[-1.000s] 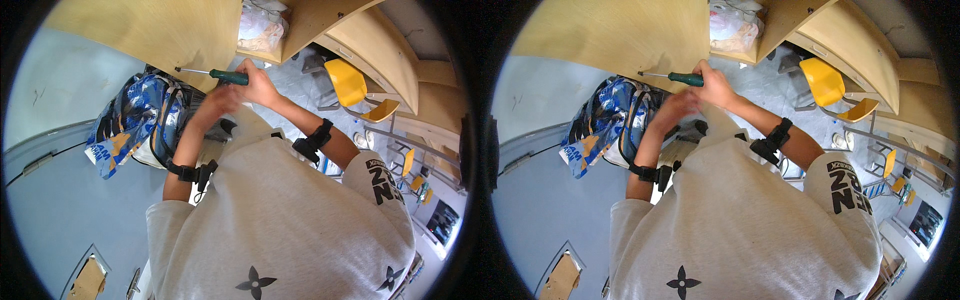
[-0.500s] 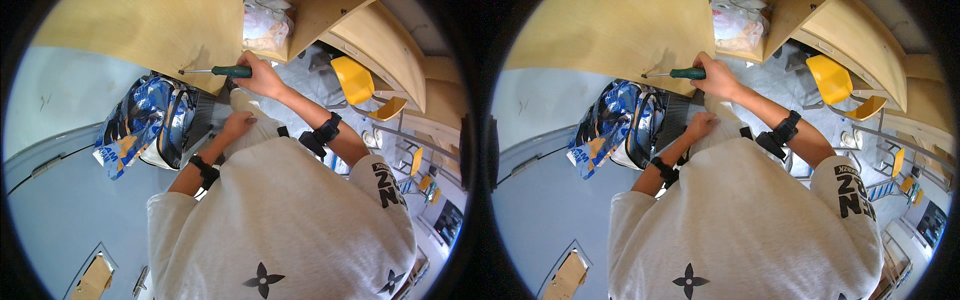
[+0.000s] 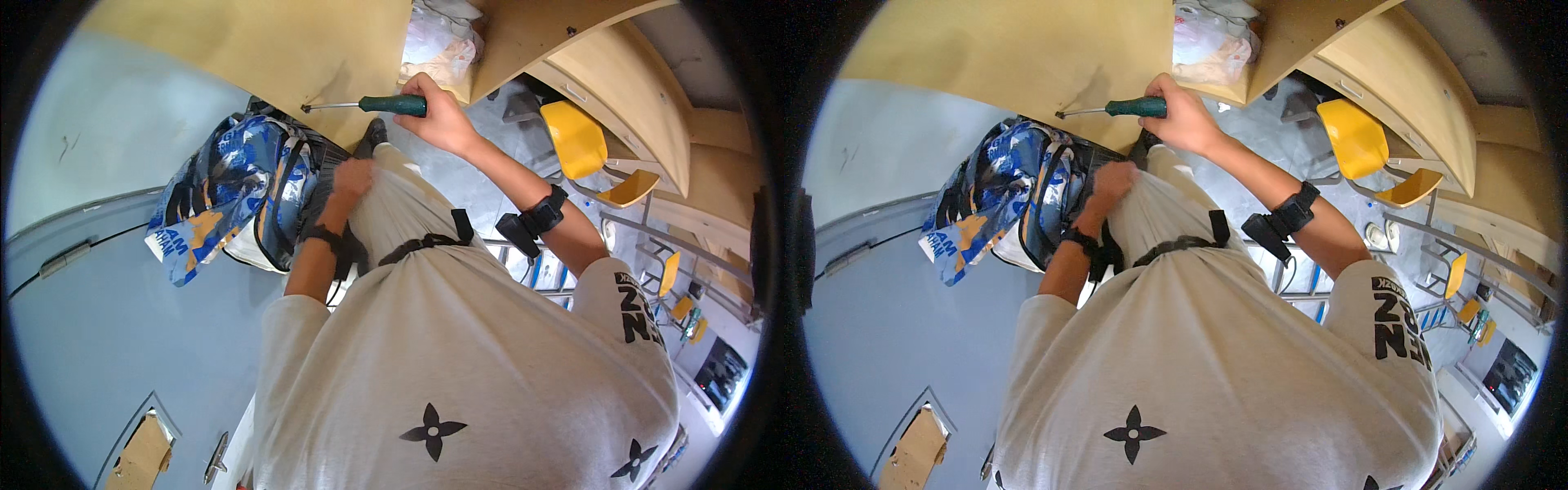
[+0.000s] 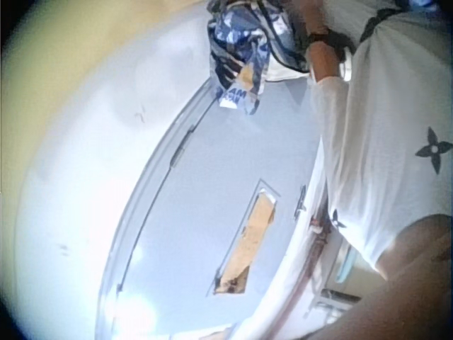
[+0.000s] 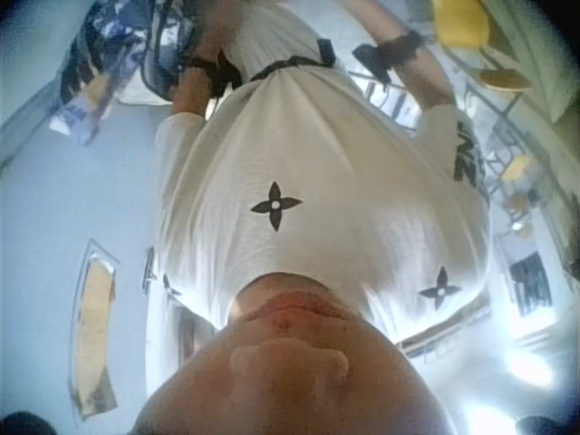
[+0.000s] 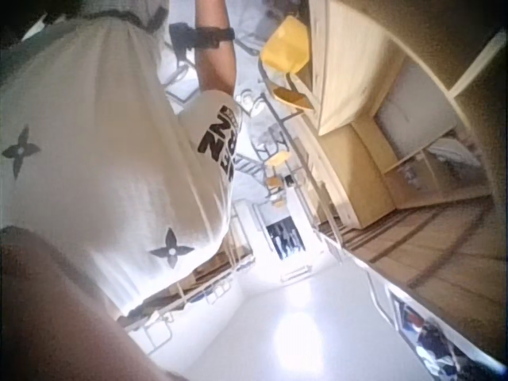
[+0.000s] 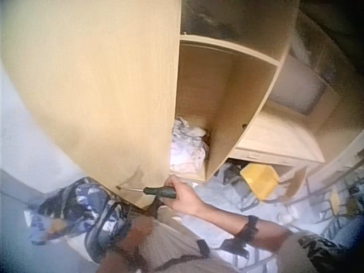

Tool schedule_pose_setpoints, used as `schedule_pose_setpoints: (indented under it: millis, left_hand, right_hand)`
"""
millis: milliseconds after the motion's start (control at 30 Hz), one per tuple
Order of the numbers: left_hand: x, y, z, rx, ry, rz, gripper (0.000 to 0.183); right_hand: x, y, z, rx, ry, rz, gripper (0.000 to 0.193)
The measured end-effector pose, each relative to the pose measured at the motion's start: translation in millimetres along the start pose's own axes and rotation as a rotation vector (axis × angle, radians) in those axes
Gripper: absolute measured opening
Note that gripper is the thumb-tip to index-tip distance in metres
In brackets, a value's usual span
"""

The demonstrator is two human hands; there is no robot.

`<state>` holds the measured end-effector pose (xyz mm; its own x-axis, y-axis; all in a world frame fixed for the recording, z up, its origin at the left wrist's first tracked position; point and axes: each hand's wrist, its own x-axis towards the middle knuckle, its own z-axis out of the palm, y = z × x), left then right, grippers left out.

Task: The person uses a screwdriver to tighten the screws on the hinges of a wooden cabinet door, checking the fit by opening and closing the door.

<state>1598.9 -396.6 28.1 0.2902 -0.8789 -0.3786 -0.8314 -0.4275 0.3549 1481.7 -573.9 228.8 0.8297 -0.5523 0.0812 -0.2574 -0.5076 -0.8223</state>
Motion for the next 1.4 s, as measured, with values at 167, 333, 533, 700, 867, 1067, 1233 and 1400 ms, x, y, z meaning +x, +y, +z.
schedule_pose_setpoints:
  millis: [167,333,533,700,867,1067,1233,1400]
  left_hand:
    - [-24.3,25.4,-5.1,-0.447,-0.181,0.246,0.034]
    - [-73.6,57.7,-61.8,-0.902,-0.246,0.322,0.031]
    - [-121.7,85.0,-106.9,-1.025,-0.634,0.425,0.027]
    - [-61.3,53.7,-101.1,-1.751,-0.094,0.068,0.022]
    - [-29.4,62.7,-152.8,-1.755,0.456,-0.153,0.021]
    - [-33.3,56.6,-160.6,-1.697,0.356,-0.203,0.024]
    - [-37.7,58.3,-157.6,-1.732,0.378,-0.206,0.023]
    - [-36.9,52.7,-148.4,-1.638,0.382,-0.269,0.031]
  right_hand:
    - [-4.4,11.8,4.8,0.072,-0.032,-0.030,0.037]
    - [-13.9,23.5,-1.1,0.819,-0.457,0.678,0.022]
    - [-23.3,3.8,14.5,0.682,-0.323,0.622,0.013]
    - [-33.1,-7.9,26.3,-0.171,0.024,-0.055,0.031]
    - [-37.5,-11.3,25.6,-0.099,0.036,-0.066,0.028]
    - [-40.9,28.5,16.6,1.137,-0.598,0.829,0.027]
    - [-50.0,19.2,38.9,0.603,-0.349,0.515,0.025]
    - [-48.1,10.7,35.7,0.579,-0.428,0.452,0.029]
